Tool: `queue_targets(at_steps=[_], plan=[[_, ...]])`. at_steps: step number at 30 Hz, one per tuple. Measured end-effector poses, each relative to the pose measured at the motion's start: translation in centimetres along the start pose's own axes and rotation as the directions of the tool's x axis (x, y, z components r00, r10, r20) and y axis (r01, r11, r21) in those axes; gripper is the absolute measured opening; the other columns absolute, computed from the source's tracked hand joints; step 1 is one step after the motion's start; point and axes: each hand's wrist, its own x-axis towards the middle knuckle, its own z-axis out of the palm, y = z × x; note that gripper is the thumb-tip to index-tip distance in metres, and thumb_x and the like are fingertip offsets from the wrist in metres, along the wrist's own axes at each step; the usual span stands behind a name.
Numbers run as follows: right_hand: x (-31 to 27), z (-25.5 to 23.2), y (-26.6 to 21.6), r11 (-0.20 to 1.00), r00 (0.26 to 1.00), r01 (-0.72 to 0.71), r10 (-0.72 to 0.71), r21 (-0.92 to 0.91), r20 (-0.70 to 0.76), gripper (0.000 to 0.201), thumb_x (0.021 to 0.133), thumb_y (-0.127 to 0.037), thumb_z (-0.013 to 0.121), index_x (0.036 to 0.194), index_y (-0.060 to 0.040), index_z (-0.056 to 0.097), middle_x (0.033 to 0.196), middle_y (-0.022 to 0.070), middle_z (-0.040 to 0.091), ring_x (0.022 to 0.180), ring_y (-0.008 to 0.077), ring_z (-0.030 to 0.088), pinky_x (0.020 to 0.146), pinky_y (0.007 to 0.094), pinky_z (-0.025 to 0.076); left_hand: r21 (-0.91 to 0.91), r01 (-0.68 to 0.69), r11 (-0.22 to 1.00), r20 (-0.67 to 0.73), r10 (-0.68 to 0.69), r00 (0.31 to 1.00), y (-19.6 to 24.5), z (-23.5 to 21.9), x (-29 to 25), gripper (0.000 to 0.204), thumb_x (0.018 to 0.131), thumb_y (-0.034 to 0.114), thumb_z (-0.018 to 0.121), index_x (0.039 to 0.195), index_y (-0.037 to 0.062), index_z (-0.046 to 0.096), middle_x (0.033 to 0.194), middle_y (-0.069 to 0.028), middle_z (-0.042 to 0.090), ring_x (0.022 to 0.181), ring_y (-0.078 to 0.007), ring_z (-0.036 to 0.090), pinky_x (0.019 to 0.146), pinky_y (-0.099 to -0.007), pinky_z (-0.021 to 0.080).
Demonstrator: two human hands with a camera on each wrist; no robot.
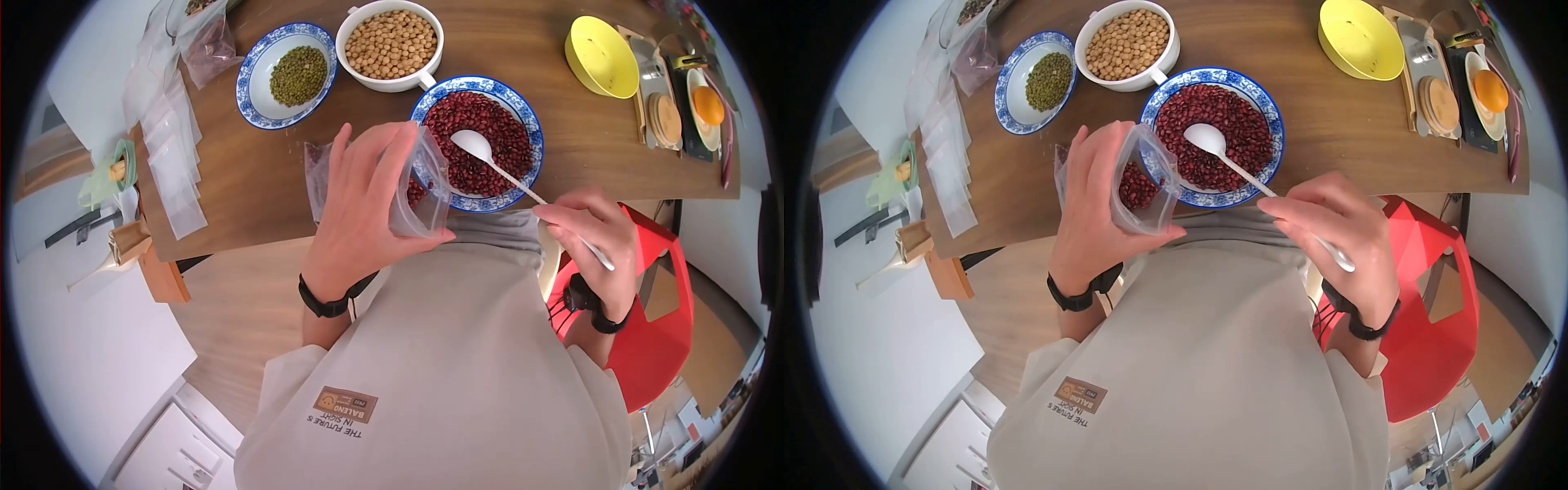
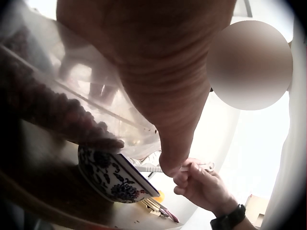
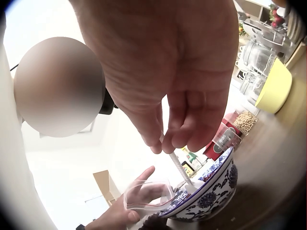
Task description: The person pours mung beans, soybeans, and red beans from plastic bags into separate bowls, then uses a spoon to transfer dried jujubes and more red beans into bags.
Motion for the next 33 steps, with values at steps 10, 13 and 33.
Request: queue_targets(at_steps=[10,13,33], plan=[[-0.5,-0.1,0.8,0.993,0.990,-0.044,0.058,0.109,-0.130,0.018,0.088,0.001,0.073,0.105,-0.0017,0.078,0.090,0.0091,0.068,0.076,0.0177,0.063,0.061,0.0285,0.047,-0.247,0.019,0.969,-0.156,-0.059,0.986,-1.8,-1.2,-1.5,0.118,0.056,0.034,0.096,0.153,0.0024,0.036,0.134,-0.0165,0.057,0.122,-0.0358,0.058,0.119,-0.0630,0.025],[-0.5,0.0,0.9,0.992,0.987,-0.057,0.073,0.113,-0.142,0.017,0.088,-0.001,0.073,0.105,-0.0006,0.078,0.089,0.0098,0.068,0.075,0.0178,0.064,0.061,0.0286,0.047,-0.512,-0.117,0.851,-0.439,-0.142,0.887,-3.2,-1.2,-2.7,0.128,0.059,0.037,0.096,0.158,0.0007,0.023,0.131,-0.0170,0.058,0.118,-0.0358,0.060,0.120,-0.0661,0.022],[-0.1,0.1,-0.2,0.999,0.999,-0.010,0.012,0.041,-0.035,0.019,0.082,-0.002,0.075,0.100,-0.0031,0.078,0.087,0.0082,0.067,0.076,0.0227,0.061,0.064,0.0338,0.046,-0.512,-0.144,0.847,-0.620,-0.248,0.745,-5.1,-2.5,-3.0,0.135,0.067,0.060,0.089,0.162,0.0064,0.010,0.129,-0.0196,0.055,0.124,-0.0342,0.057,0.118,-0.0662,0.031]])
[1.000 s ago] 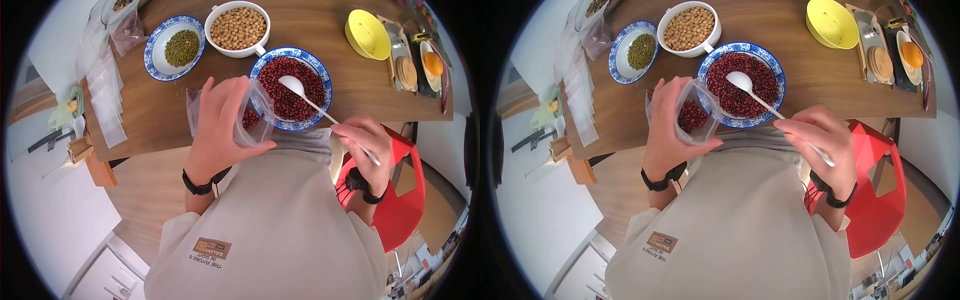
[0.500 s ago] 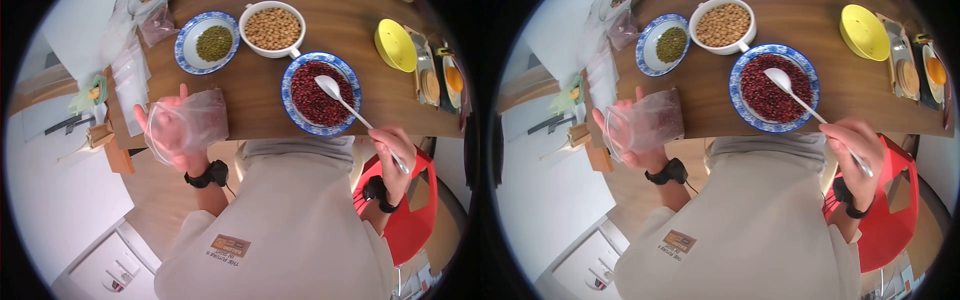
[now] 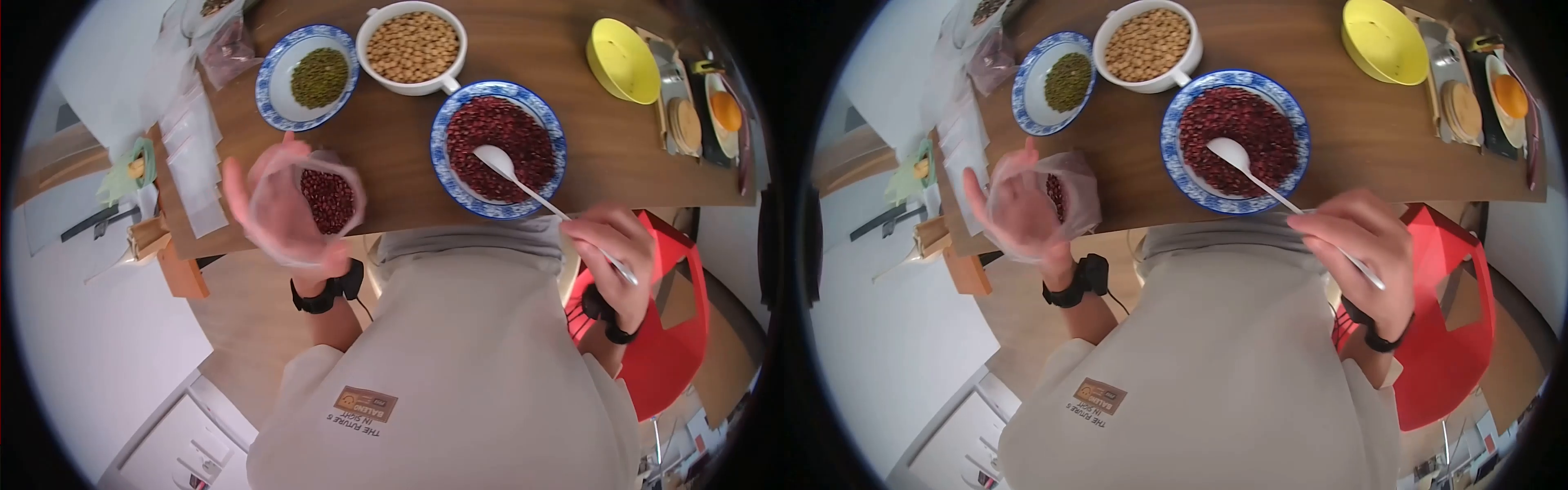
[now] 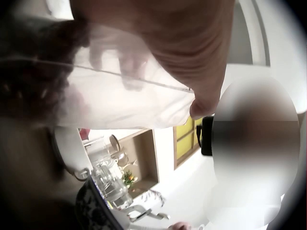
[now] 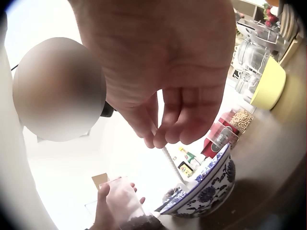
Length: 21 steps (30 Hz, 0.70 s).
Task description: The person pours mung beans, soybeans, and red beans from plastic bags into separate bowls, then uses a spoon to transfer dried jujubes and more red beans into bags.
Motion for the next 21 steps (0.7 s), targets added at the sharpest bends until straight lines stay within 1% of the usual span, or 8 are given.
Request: queue_targets(at_steps=[2,3,5,6,8,15,19,21], plan=[[-0.1,0.4,0.3,1.000,1.000,-0.015,0.015,-0.003,-0.026,0.021,0.080,0.001,0.076,0.101,-0.0032,0.078,0.087,0.0081,0.067,0.076,0.0226,0.061,0.064,0.0337,0.047,0.198,-0.085,0.976,0.328,0.016,0.944,0.5,2.1,0.5,0.132,0.059,0.050,0.097,0.158,0.0019,0.024,0.130,-0.0195,0.059,0.122,-0.0331,0.058,0.113,-0.0623,0.038],[-0.1,0.4,0.5,1.000,0.998,-0.020,0.021,0.014,-0.057,0.024,0.078,0.003,0.076,0.101,-0.0034,0.078,0.087,0.0081,0.067,0.076,0.0225,0.061,0.064,0.0337,0.047,0.192,-0.079,0.978,0.324,0.012,0.946,1.2,3.2,1.0,0.132,0.059,0.050,0.097,0.158,0.0019,0.024,0.130,-0.0195,0.059,0.122,-0.0331,0.058,0.113,-0.0623,0.038],[-0.1,0.2,0.5,1.000,0.998,-0.026,0.027,0.010,-0.059,0.024,0.078,0.003,0.076,0.101,-0.0034,0.078,0.087,0.0083,0.067,0.075,0.0224,0.061,0.063,0.0333,0.047,0.480,-0.224,0.848,0.614,-0.143,0.776,2.5,5.2,2.0,0.121,0.054,0.044,0.100,0.150,0.0018,0.040,0.132,-0.0175,0.060,0.123,-0.0325,0.057,0.113,-0.0607,0.038],[-0.1,0.2,0.4,1.000,0.997,-0.027,0.028,0.011,-0.068,0.025,0.078,0.004,0.076,0.101,-0.0034,0.078,0.087,0.0085,0.067,0.075,0.0222,0.061,0.063,0.0330,0.047,0.481,-0.221,0.848,0.614,-0.146,0.776,2.0,5.8,1.6,0.121,0.054,0.044,0.100,0.150,0.0018,0.040,0.132,-0.0175,0.060,0.123,-0.0325,0.057,0.113,-0.0607,0.038],[-0.3,0.1,0.5,1.000,0.995,0.002,0.001,0.026,-0.101,0.025,0.078,0.004,0.076,0.102,-0.0031,0.078,0.087,0.0088,0.067,0.074,0.0221,0.061,0.063,0.0331,0.046,0.421,-0.326,0.846,0.629,-0.014,0.777,0.8,6.8,1.1,0.111,0.053,0.044,0.098,0.144,0.0028,0.049,0.135,-0.0145,0.060,0.124,-0.0335,0.057,0.115,-0.0617,0.034],[0.2,0.3,0.7,0.993,0.990,0.086,-0.094,-0.079,-0.102,0.028,0.075,0.006,0.076,0.102,-0.0017,0.077,0.086,0.0097,0.066,0.073,0.0228,0.061,0.061,0.0329,0.045,0.440,-0.230,0.868,0.663,-0.141,0.735,1.5,7.0,1.2,0.125,0.052,0.052,0.097,0.152,0.0046,0.038,0.143,-0.0148,0.056,0.133,-0.0381,0.049,0.117,-0.0642,0.026],[0.0,-0.2,0.4,0.991,0.983,0.111,-0.121,-0.077,-0.140,0.030,0.074,0.007,0.076,0.102,-0.0017,0.077,0.086,0.0089,0.066,0.073,0.0221,0.061,0.061,0.0323,0.045,0.437,-0.247,0.865,0.655,-0.118,0.747,1.1,7.1,1.0,0.127,0.052,0.054,0.097,0.152,0.0044,0.038,0.142,-0.0150,0.057,0.133,-0.0387,0.049,0.117,-0.0644,0.026],[0.1,-0.1,0.4,0.975,0.973,0.130,-0.161,-0.179,-0.168,0.030,0.074,0.006,0.077,0.103,-0.0012,0.077,0.086,0.0081,0.066,0.073,0.0213,0.061,0.061,0.0320,0.045,0.442,-0.250,0.861,0.650,-0.116,0.751,1.1,7.0,0.9,0.127,0.051,0.054,0.097,0.152,0.0040,0.037,0.141,-0.0152,0.058,0.132,-0.0390,0.050,0.118,-0.0640,0.026]])
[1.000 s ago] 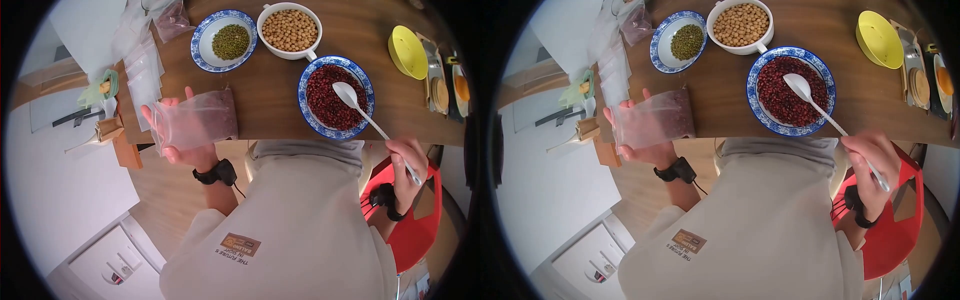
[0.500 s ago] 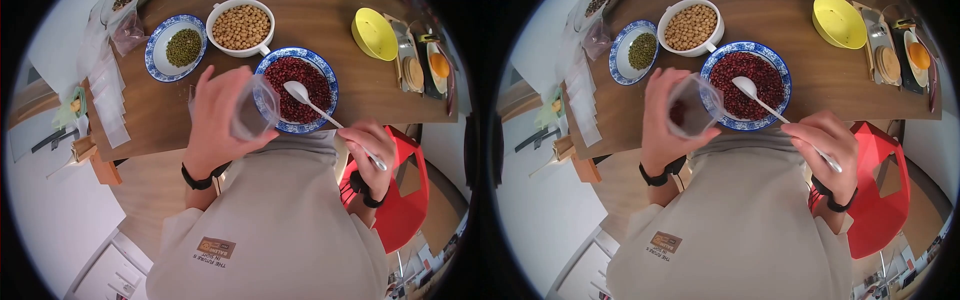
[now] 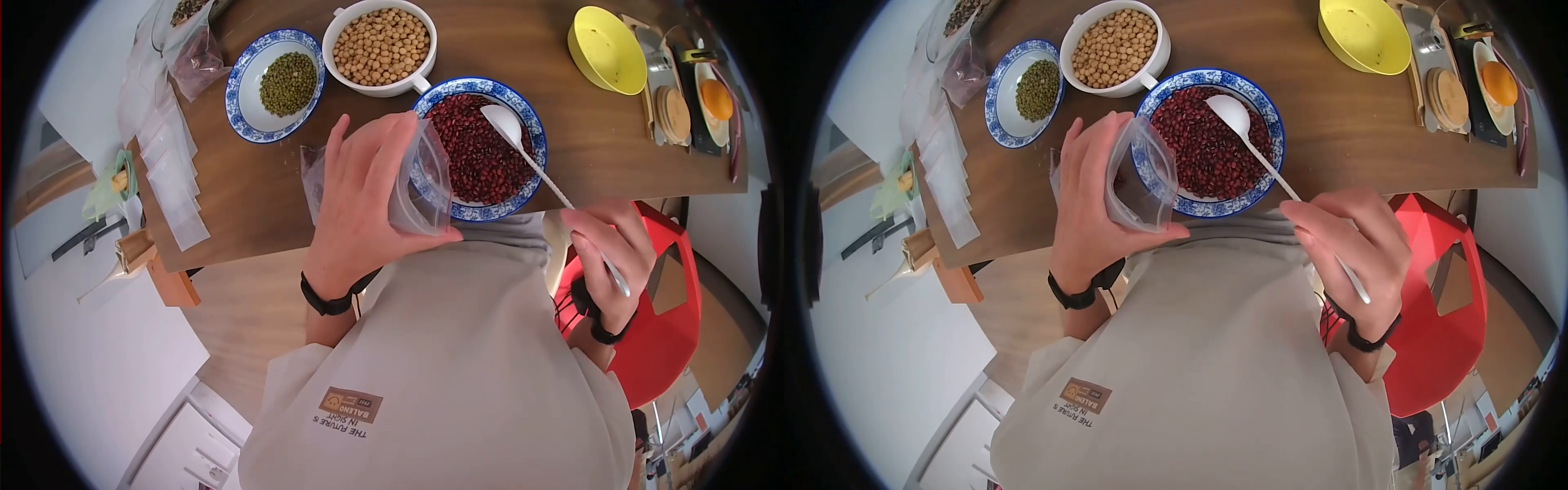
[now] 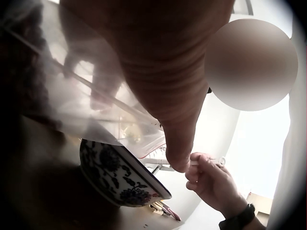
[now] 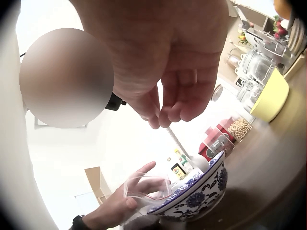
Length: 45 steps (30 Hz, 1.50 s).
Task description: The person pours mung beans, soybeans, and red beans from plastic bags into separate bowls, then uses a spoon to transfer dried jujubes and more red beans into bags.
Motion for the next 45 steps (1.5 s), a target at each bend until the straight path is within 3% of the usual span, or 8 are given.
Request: queue_targets(at_steps=[10,12,15,23,29,36,41,45], plan=[[-1.8,1.8,0.3,0.945,0.974,-0.228,0.221,0.233,0.057,0.016,0.088,0.002,0.072,0.103,0.0025,0.075,0.084,0.0114,0.070,0.069,0.0191,0.065,0.062,0.0288,0.050,-0.024,0.013,1.000,-0.035,-0.014,0.999,0.3,0.1,-0.5,0.116,0.060,0.053,0.093,0.152,0.0045,0.041,0.141,-0.0144,0.055,0.131,-0.0336,0.051,0.118,-0.0639,0.026],[-2.3,2.6,0.1,0.779,0.870,-0.460,0.491,0.426,0.041,0.014,0.095,-0.003,0.068,0.105,0.0052,0.074,0.086,0.0118,0.070,0.071,0.0176,0.066,0.064,0.0281,0.052,-0.024,-0.001,1.000,-0.056,0.000,0.998,0.3,0.1,-0.5,0.116,0.060,0.052,0.093,0.152,0.0046,0.041,0.141,-0.0142,0.055,0.131,-0.0338,0.050,0.118,-0.0640,0.026],[-3.3,2.9,0.4,0.678,0.809,-0.474,0.587,0.562,-0.026,0.019,0.099,-0.008,0.065,0.107,0.0075,0.072,0.086,0.0121,0.070,0.072,0.0174,0.066,0.065,0.0285,0.053,-0.035,-0.002,0.999,-0.060,0.000,0.998,0.3,0.3,-0.6,0.117,0.059,0.051,0.094,0.153,0.0052,0.040,0.142,-0.0136,0.054,0.131,-0.0342,0.050,0.118,-0.0641,0.026],[-3.7,2.2,-0.6,0.778,0.887,-0.288,0.436,0.558,-0.151,0.023,0.100,-0.015,0.065,0.102,0.0066,0.072,0.084,0.0119,0.069,0.069,0.0177,0.065,0.063,0.0280,0.050,-0.003,0.022,1.000,-0.001,-0.022,1.000,0.3,0.1,-0.7,0.125,0.056,0.054,0.095,0.153,0.0022,0.036,0.145,-0.0156,0.055,0.135,-0.0382,0.047,0.119,-0.0627,0.023],[-0.5,3.3,-2.6,0.936,0.981,0.021,-0.087,0.351,0.172,0.031,0.076,0.002,0.077,0.106,-0.0047,0.079,0.092,0.0084,0.069,0.073,0.0202,0.064,0.063,0.0317,0.050,-0.021,0.019,1.000,-0.044,-0.019,0.999,0.7,0.3,-0.6,0.116,0.061,0.050,0.093,0.155,0.0066,0.039,0.142,-0.0138,0.053,0.132,-0.0346,0.049,0.118,-0.0637,0.023],[-1.4,0.7,-1.0,0.944,0.998,-0.031,0.008,0.328,0.069,0.027,0.079,0.003,0.076,0.105,-0.0034,0.078,0.091,0.0107,0.067,0.076,0.0207,0.064,0.063,0.0329,0.050,0.008,0.024,1.000,-0.016,-0.024,1.000,0.6,0.1,-1.0,0.125,0.057,0.053,0.095,0.153,0.0020,0.035,0.144,-0.0157,0.056,0.134,-0.0392,0.048,0.119,-0.0631,0.024],[-1.0,1.0,-0.1,0.985,0.985,-0.171,0.172,0.010,-0.020,0.023,0.083,0.004,0.074,0.106,-0.0002,0.077,0.094,0.0109,0.069,0.077,0.0213,0.064,0.065,0.0315,0.048,0.009,0.008,1.000,-0.030,-0.008,1.000,0.5,0.4,-0.9,0.125,0.057,0.054,0.095,0.154,0.0028,0.035,0.144,-0.0157,0.056,0.134,-0.0398,0.048,0.119,-0.0640,0.024],[-1.6,1.7,0.1,0.962,0.974,-0.223,0.225,0.157,0.011,0.019,0.087,0.002,0.072,0.106,-0.0005,0.077,0.092,0.0106,0.072,0.079,0.0210,0.066,0.067,0.0296,0.049,0.000,0.026,1.000,-0.017,-0.026,1.000,0.5,0.3,-1.1,0.125,0.058,0.054,0.095,0.154,0.0036,0.034,0.145,-0.0156,0.055,0.134,-0.0400,0.047,0.118,-0.0644,0.024]])
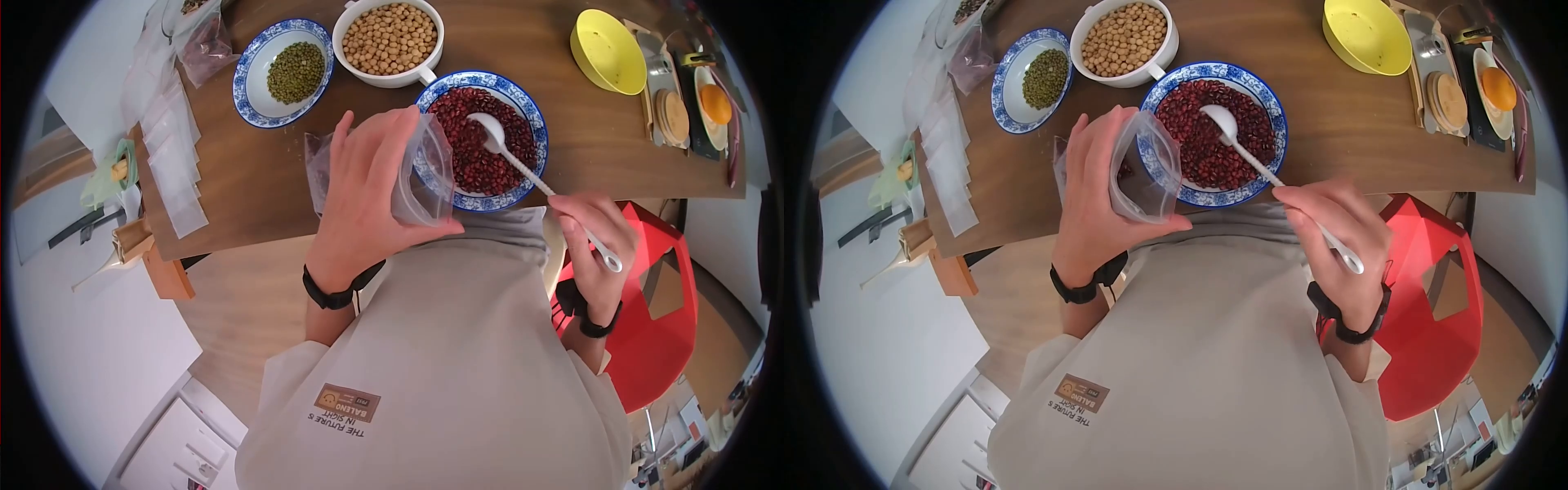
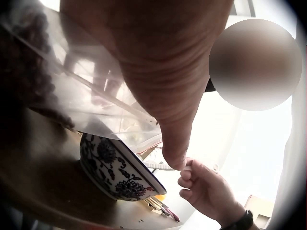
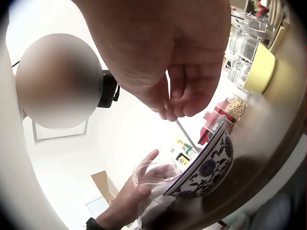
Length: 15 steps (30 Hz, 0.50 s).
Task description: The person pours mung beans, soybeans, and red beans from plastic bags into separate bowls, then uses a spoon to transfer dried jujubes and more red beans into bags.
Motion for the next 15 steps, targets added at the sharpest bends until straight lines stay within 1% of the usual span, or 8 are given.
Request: queue_targets(at_steps=[4,6,7,8,10,12,14,15], plan=[[-0.6,0.7,0.5,0.997,0.999,-0.051,0.052,0.064,-0.015,0.016,0.092,-0.001,0.071,0.107,0.0005,0.076,0.090,0.0106,0.073,0.076,0.0192,0.067,0.067,0.0282,0.050,0.010,-0.013,1.000,-0.003,0.013,1.000,0.0,0.2,0.1,0.125,0.057,0.054,0.095,0.154,0.0039,0.034,0.145,-0.0157,0.055,0.135,-0.0400,0.047,0.119,-0.0645,0.024],[-1.1,1.1,0.6,0.918,0.946,-0.276,0.312,0.286,-0.087,0.015,0.096,-0.005,0.069,0.108,0.0026,0.075,0.089,0.0102,0.073,0.071,0.0168,0.067,0.066,0.0268,0.051,0.008,-0.011,1.000,0.000,0.011,1.000,0.0,0.2,0.0,0.125,0.057,0.055,0.095,0.154,0.0039,0.034,0.145,-0.0161,0.055,0.135,-0.0401,0.047,0.118,-0.0645,0.024],[-1.2,1.1,0.7,0.913,0.941,-0.266,0.315,0.310,-0.120,0.018,0.098,-0.009,0.068,0.109,0.0053,0.073,0.088,0.0114,0.072,0.069,0.0158,0.066,0.064,0.0263,0.052,0.009,-0.011,1.000,0.002,0.011,1.000,0.0,0.1,0.0,0.125,0.057,0.055,0.095,0.154,0.0039,0.034,0.145,-0.0161,0.055,0.135,-0.0401,0.047,0.118,-0.0645,0.024],[-1.3,1.1,0.6,0.913,0.941,-0.265,0.315,0.312,-0.121,0.018,0.098,-0.009,0.068,0.109,0.0053,0.073,0.088,0.0114,0.072,0.069,0.0158,0.066,0.064,0.0263,0.052,0.010,-0.013,1.000,0.002,0.013,1.000,0.0,0.1,0.0,0.125,0.057,0.055,0.095,0.154,0.0040,0.034,0.145,-0.0162,0.055,0.135,-0.0400,0.047,0.118,-0.0644,0.024],[-1.5,0.8,0.3,0.901,0.939,-0.212,0.295,0.379,-0.177,0.020,0.099,-0.010,0.066,0.107,0.0078,0.072,0.084,0.0129,0.071,0.069,0.0174,0.067,0.063,0.0269,0.051,0.010,-0.017,1.000,-0.002,0.017,1.000,-0.1,0.2,0.1,0.125,0.057,0.055,0.095,0.154,0.0040,0.034,0.145,-0.0163,0.055,0.135,-0.0400,0.047,0.118,-0.0642,0.024],[-1.7,0.5,-0.2,0.908,0.942,-0.190,0.276,0.374,-0.192,0.022,0.099,-0.011,0.065,0.106,0.0091,0.072,0.082,0.0142,0.069,0.068,0.0184,0.067,0.062,0.0275,0.052,0.009,-0.026,1.000,-0.011,0.027,1.000,-0.1,0.4,0.1,0.126,0.056,0.055,0.095,0.154,0.0041,0.034,0.144,-0.0164,0.056,0.135,-0.0400,0.047,0.119,-0.0641,0.024],[-1.8,0.2,-0.4,0.921,0.983,-0.031,0.097,0.388,-0.154,0.022,0.100,-0.011,0.064,0.105,0.0089,0.072,0.084,0.0143,0.070,0.067,0.0184,0.066,0.063,0.0281,0.052,0.008,-0.022,1.000,-0.007,0.022,1.000,0.0,0.3,0.1,0.126,0.056,0.054,0.095,0.154,0.0040,0.035,0.144,-0.0163,0.056,0.135,-0.0398,0.047,0.119,-0.0640,0.024],[-1.8,0.2,-0.5,0.917,0.992,-0.006,0.056,0.400,-0.113,0.017,0.095,-0.008,0.069,0.103,0.0071,0.073,0.087,0.0134,0.070,0.069,0.0193,0.066,0.062,0.0293,0.052,0.011,-0.018,1.000,-0.006,0.018,1.000,0.1,0.3,0.1,0.125,0.056,0.053,0.096,0.154,0.0039,0.035,0.144,-0.0163,0.056,0.135,-0.0395,0.047,0.119,-0.0640,0.024]])
